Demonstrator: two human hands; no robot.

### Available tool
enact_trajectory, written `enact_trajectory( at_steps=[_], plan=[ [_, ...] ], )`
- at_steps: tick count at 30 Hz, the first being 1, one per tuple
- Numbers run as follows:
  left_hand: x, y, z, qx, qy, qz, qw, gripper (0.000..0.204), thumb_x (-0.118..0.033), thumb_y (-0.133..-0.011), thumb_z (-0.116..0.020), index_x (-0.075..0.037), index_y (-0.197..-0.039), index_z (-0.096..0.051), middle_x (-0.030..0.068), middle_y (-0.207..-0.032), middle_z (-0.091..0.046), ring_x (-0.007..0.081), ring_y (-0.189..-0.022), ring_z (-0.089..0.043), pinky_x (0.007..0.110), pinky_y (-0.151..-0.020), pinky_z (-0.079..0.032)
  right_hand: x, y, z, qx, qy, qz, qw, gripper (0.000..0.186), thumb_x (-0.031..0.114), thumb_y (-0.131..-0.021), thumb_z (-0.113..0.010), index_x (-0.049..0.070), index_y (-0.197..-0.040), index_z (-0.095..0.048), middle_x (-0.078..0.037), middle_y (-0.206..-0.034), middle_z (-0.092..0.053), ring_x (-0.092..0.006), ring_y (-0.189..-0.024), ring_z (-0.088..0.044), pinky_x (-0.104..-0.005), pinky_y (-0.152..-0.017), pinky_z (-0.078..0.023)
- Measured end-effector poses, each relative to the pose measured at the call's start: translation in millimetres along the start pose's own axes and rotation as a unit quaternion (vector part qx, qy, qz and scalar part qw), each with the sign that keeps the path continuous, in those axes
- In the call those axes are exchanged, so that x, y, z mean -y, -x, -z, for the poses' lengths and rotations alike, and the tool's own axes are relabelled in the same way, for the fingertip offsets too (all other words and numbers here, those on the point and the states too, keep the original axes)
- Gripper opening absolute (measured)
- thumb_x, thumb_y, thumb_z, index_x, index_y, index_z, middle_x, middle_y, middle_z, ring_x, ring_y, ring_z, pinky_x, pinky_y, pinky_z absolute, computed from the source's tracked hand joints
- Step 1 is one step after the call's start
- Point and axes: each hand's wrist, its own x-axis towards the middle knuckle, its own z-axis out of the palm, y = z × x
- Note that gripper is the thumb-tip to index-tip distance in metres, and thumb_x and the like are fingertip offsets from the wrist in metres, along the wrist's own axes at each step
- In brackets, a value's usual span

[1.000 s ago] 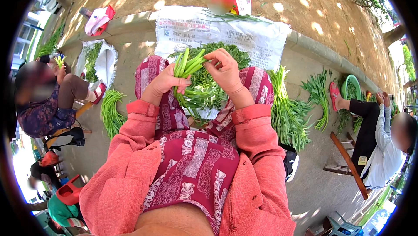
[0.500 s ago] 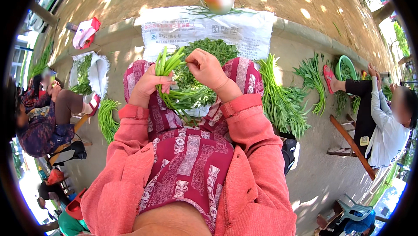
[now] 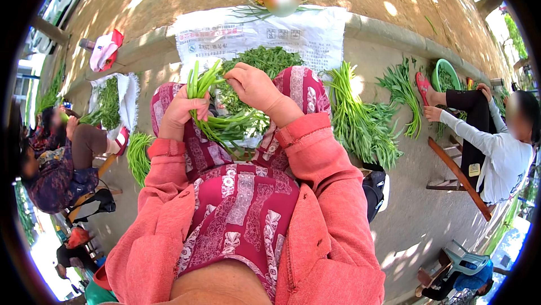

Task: The person is sorting through a bunch of green leafy vegetables by hand, picking off individual leaves or stems and placing them onto a pile.

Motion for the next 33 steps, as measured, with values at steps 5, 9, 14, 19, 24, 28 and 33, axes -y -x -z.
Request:
enact_trajectory(
  at_steps=[5, 9, 14, 19, 24, 28, 33],
  plan=[
    [0.0, -0.2, -2.4, -0.008, -0.012, 0.007, 1.000, 0.012, -0.008, -0.080, -0.067, -0.001, -0.087, -0.059, 0.0027, -0.055, -0.053, 0.0123, -0.044, -0.051, 0.028, -0.048, -0.050, 0.6, -2.2, -3.2, -0.013, 0.032, 0.001, 0.999, 0.010, 0.003, -0.080, -0.061, 0.002, -0.090, -0.061, -0.013, -0.078, -0.058, -0.0327, -0.070, -0.059, -0.0384, -0.063, -0.049],
    [0.4, -3.3, -12.5, -0.021, -0.024, 0.017, 0.999, 0.013, -0.008, -0.081, -0.066, -0.001, -0.088, -0.060, 0.0021, -0.055, -0.053, 0.0121, -0.044, -0.051, 0.028, -0.047, -0.049, -3.6, -5.7, -4.3, -0.036, 0.040, -0.037, 0.998, 0.009, 0.003, -0.078, -0.060, 0.001, -0.086, -0.062, -0.013, -0.077, -0.058, -0.0307, -0.068, -0.059, -0.0363, -0.062, -0.049],
    [4.3, -10.0, -13.9, -0.006, -0.027, 0.031, 0.999, 0.012, -0.009, -0.082, -0.066, -0.001, -0.088, -0.059, 0.0016, -0.056, -0.052, 0.0124, -0.043, -0.050, 0.027, -0.045, -0.046, -9.3, -6.9, -5.8, -0.064, -0.016, -0.140, 0.988, 0.012, 0.008, -0.076, -0.062, 0.000, -0.084, -0.066, -0.012, -0.078, -0.063, -0.0264, -0.070, -0.063, -0.0331, -0.064, -0.050],
    [3.4, -13.1, -18.4, -0.014, -0.020, 0.036, 0.999, 0.010, -0.009, -0.083, -0.066, -0.003, -0.085, -0.059, 0.0011, -0.053, -0.051, 0.0127, -0.043, -0.051, 0.027, -0.044, -0.043, -10.0, -3.6, -7.7, -0.068, -0.201, -0.324, 0.922, 0.017, 0.006, -0.076, -0.063, 0.000, -0.091, -0.067, -0.011, -0.073, -0.064, -0.0184, -0.064, -0.062, -0.0299, -0.059, -0.050],
    [2.5, -14.8, -19.6, 0.002, -0.036, 0.041, 0.999, 0.012, -0.010, -0.084, -0.064, -0.002, -0.087, -0.057, 0.0010, -0.054, -0.050, 0.0123, -0.041, -0.049, 0.028, -0.045, -0.045, -9.5, -4.0, -7.4, -0.081, 0.002, -0.174, 0.981, 0.011, 0.005, -0.076, -0.064, 0.001, -0.086, -0.065, -0.011, -0.076, -0.062, -0.0218, -0.065, -0.062, -0.0313, -0.060, -0.050],
    [3.0, -15.1, -19.3, -0.001, -0.038, 0.038, 0.999, 0.014, -0.010, -0.083, -0.066, -0.001, -0.088, -0.058, 0.0012, -0.054, -0.050, 0.0120, -0.042, -0.049, 0.028, -0.045, -0.045, -10.9, -4.2, -11.2, -0.105, 0.068, -0.106, 0.986, 0.010, 0.004, -0.077, -0.063, 0.001, -0.086, -0.062, -0.010, -0.075, -0.061, -0.0199, -0.059, -0.060, -0.0327, -0.057, -0.050],
    [5.3, -1.9, -11.8, 0.006, -0.010, 0.024, 1.000, 0.014, -0.010, -0.083, -0.067, -0.002, -0.090, -0.058, 0.0021, -0.054, -0.051, 0.0124, -0.043, -0.049, 0.029, -0.046, -0.046, -42.6, -11.8, 31.6, -0.299, -0.256, -0.322, 0.861, 0.010, 0.004, -0.086, -0.056, 0.001, -0.086, -0.065, 0.000, -0.072, -0.059, -0.0072, -0.050, -0.052, -0.0220, -0.046, -0.046]
  ],
)
